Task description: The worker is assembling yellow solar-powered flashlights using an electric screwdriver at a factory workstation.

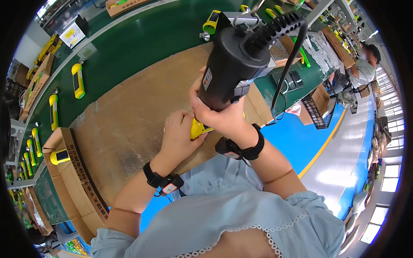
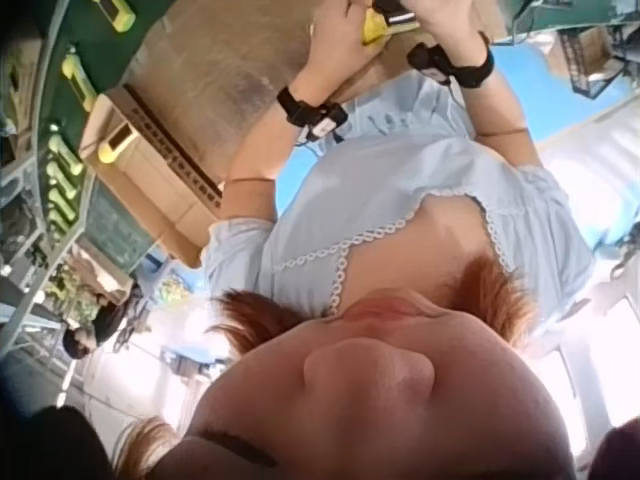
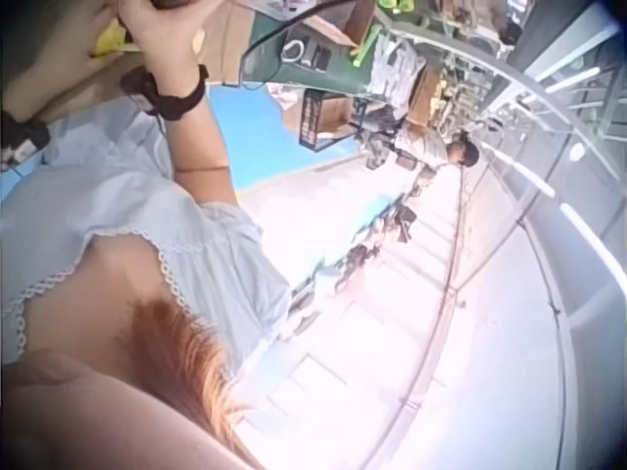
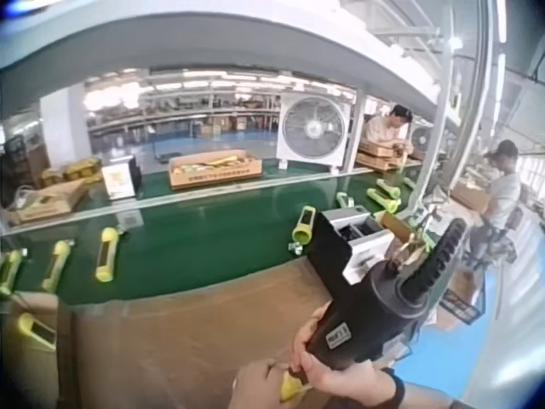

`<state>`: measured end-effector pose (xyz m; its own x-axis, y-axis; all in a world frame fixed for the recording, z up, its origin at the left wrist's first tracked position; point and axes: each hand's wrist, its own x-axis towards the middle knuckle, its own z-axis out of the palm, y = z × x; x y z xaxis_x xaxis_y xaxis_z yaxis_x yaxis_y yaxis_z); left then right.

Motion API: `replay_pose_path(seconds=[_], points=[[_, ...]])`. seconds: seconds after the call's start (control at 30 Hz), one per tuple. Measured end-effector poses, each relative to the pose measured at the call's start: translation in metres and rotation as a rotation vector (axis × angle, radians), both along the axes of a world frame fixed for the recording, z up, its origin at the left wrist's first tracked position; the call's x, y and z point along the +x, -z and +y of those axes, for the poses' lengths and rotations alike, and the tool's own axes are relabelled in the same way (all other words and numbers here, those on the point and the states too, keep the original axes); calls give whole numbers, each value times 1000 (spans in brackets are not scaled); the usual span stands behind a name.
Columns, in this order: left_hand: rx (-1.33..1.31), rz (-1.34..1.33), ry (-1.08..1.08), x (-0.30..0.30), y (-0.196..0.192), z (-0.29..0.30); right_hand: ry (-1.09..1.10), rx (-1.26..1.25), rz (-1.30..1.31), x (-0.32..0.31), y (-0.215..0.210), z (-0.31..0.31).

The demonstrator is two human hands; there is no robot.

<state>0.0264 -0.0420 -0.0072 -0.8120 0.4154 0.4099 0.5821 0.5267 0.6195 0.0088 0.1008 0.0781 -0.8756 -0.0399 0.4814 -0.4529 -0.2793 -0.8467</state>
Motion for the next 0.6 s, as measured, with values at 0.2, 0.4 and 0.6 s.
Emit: replay_pose_path(seconds=[0.2, 0.4, 0.6], points=[[10, -43, 36, 9, 1, -3, 71, 152, -69, 6, 12, 2], [-17, -11, 80, 10, -4, -4, 42, 98, -4, 9, 16, 6], [-128, 50, 141, 8, -17, -9, 35, 15, 10, 13, 2, 7]])
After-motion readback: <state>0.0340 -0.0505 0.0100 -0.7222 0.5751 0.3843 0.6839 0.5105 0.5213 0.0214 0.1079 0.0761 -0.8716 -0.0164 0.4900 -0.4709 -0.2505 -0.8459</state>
